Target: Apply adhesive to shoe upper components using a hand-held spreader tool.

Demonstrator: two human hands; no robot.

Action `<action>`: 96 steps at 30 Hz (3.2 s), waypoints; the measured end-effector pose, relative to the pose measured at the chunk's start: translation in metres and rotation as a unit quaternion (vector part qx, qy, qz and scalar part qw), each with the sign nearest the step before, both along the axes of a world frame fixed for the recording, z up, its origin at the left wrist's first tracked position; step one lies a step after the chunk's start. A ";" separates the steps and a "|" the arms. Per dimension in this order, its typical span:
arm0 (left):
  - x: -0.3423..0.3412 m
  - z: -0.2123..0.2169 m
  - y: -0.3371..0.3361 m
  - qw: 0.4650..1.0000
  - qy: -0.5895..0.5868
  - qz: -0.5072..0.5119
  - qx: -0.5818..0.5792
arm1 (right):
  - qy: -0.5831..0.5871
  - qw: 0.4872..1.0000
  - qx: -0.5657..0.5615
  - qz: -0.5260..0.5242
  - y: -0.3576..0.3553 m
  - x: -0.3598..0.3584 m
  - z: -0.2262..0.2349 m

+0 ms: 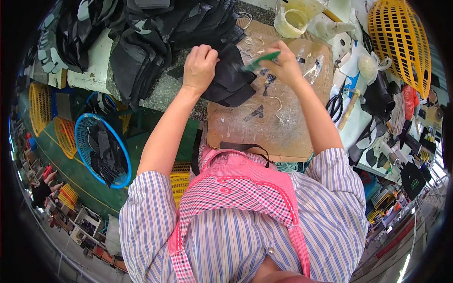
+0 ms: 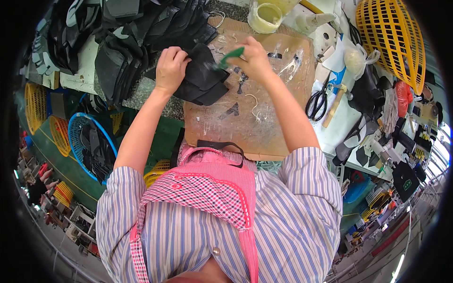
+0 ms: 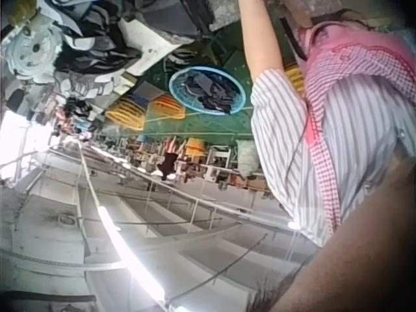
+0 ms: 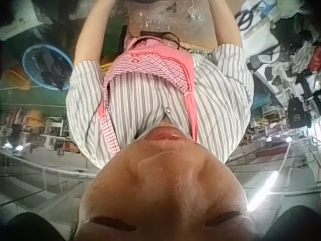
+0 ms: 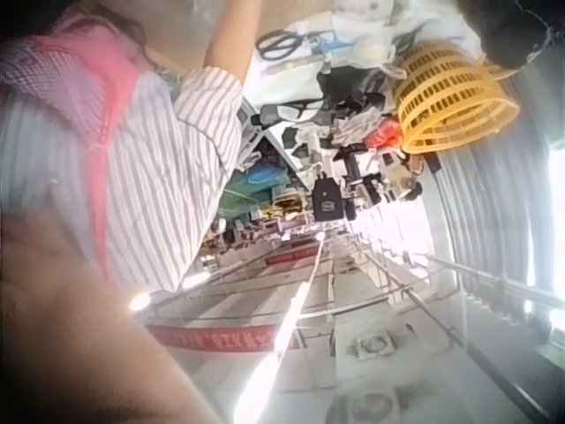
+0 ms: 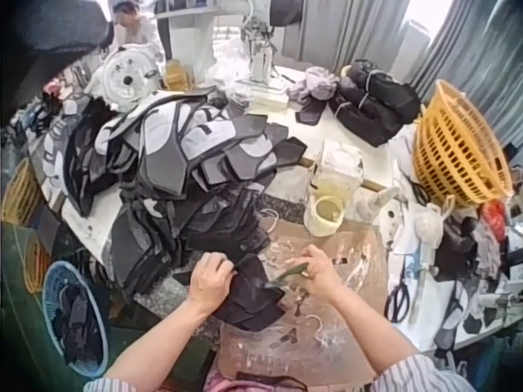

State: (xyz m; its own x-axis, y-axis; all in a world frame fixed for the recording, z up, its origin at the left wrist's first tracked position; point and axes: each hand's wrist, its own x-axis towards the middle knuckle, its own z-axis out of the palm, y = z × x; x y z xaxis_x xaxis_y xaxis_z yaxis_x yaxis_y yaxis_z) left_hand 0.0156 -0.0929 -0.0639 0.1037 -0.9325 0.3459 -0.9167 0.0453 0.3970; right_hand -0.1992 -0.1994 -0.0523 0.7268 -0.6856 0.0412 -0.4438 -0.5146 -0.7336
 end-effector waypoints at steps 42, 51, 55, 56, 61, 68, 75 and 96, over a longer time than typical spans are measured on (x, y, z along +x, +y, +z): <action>-0.029 -0.006 0.088 0.999 -0.032 -0.027 -0.006 | -0.013 0.985 0.170 -0.006 0.016 0.044 0.015; -0.028 -0.009 0.087 1.000 -0.001 -0.013 -0.015 | 0.098 0.983 0.151 0.028 0.025 0.015 0.029; -0.019 0.017 0.067 0.927 0.291 0.151 0.180 | -0.142 0.966 0.043 -0.214 -0.036 -0.002 0.028; -0.004 0.006 0.062 0.872 0.405 0.190 0.198 | -0.191 0.946 -0.050 -0.256 -0.053 -0.001 0.024; 0.037 0.016 0.072 0.742 0.563 0.359 -0.064 | -0.111 0.967 -0.042 -0.226 -0.104 -0.020 0.022; 0.116 0.097 0.086 0.919 -0.001 0.280 -0.278 | -0.089 0.977 0.165 -0.105 -0.009 0.016 0.015; 0.037 0.019 0.057 0.996 0.071 0.054 0.020 | -0.083 0.996 0.032 0.027 0.018 0.068 0.007; 0.013 0.025 0.034 0.998 0.044 0.041 0.025 | -0.222 0.933 0.232 -0.164 -0.019 -0.020 0.034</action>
